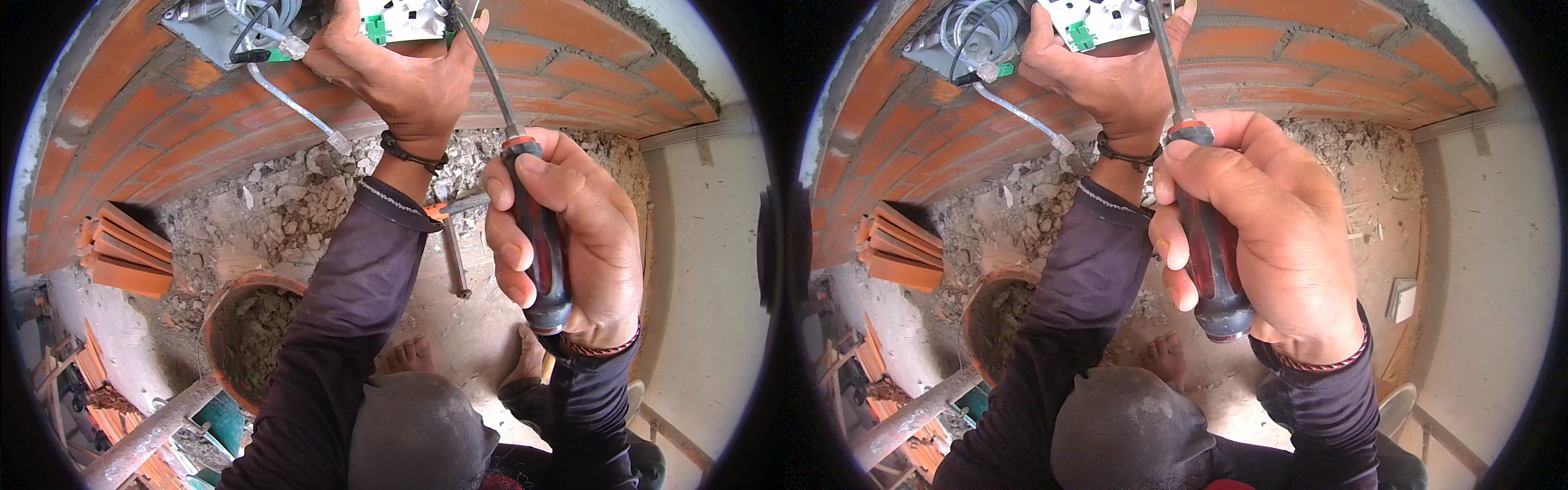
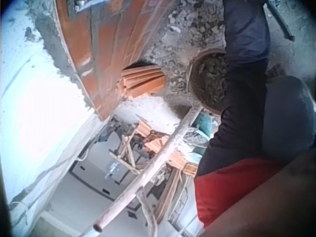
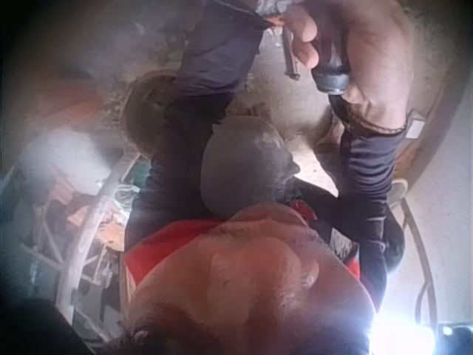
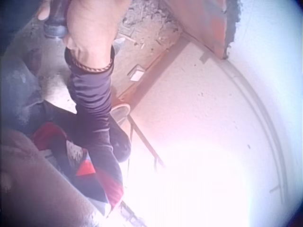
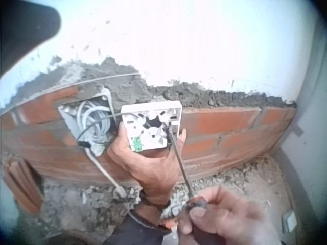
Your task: The person connects wires to an electrical outlet component and secures them using a screwdriver within a wall-mounted box.
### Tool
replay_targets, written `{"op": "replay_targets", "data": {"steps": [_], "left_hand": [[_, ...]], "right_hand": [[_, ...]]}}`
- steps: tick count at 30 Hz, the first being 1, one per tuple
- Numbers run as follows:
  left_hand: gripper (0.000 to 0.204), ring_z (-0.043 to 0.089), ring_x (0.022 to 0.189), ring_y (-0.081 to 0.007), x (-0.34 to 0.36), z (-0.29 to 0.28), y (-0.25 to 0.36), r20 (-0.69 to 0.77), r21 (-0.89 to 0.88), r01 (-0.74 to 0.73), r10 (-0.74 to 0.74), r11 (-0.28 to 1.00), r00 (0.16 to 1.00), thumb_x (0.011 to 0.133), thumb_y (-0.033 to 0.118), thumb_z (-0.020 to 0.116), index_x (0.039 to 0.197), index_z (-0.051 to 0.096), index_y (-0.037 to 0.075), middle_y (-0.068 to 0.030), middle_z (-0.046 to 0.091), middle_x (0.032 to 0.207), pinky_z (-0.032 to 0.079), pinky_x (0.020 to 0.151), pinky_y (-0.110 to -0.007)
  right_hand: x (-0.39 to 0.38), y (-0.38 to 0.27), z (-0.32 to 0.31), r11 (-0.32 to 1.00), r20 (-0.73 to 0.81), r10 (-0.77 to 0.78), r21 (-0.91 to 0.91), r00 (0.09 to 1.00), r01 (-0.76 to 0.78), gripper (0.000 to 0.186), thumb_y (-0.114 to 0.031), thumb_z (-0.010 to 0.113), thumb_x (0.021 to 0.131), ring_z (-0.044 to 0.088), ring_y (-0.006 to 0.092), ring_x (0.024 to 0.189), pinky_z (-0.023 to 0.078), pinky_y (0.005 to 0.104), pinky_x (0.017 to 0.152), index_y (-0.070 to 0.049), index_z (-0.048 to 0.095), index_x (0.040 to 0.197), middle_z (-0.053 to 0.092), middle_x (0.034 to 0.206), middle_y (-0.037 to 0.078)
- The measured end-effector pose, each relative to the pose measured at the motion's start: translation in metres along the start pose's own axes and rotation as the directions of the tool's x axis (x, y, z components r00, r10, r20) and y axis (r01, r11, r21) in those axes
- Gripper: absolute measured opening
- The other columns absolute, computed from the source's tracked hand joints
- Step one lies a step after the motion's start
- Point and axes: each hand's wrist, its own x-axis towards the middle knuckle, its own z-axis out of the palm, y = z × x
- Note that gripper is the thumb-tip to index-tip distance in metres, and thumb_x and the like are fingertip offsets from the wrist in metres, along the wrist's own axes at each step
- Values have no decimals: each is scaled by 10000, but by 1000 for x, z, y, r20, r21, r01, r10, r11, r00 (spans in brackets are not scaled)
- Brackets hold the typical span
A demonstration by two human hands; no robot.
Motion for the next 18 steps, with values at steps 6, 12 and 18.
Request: {"op": "replay_targets", "data": {"steps": [6, 12, 18], "left_hand": [[1003, 471, 1148, -334, 1, -1, 1, -7, 73, -57, 58, 996, 998, 690, 215, 978, 1446, 377, -55, -187, 408, 1237, 441, 961, -493], [1008, 477, 1128, -322, 1, -1, -1, -13, 65, -37, 38, 997, 999, 688, 229, 979, 1438, 369, -56, -184, 401, 1235, 453, 943, -491], [1006, 499, 1130, -305, 0, 5, -1, -22, -96, 42, -45, 994, 999, 686, 173, 974, 1438, 346, -52, -179, 389, 1240, 494, 920, -463]], "right_hand": [[-1, 2, 1, 996, 4, -10, 93, 1000, 10, 257, -157, 464, 1060, 567, 161, 509, 536, 276, 361, 66, 464, 1188, 574, 938, 197], [-1, 5, -7, 983, 67, 23, 180, 998, -34, 254, -185, 448, 1067, 551, 162, 441, 506, 261, 338, 45, 472, 1172, 589, 958, 189], [-3, 1, -12, 999, 3, -10, 47, 1000, 10, 234, -165, 536, 1027, 559, 154, 457, 490, 252, 336, 61, 506, 1083, 627, 957, 166]]}}
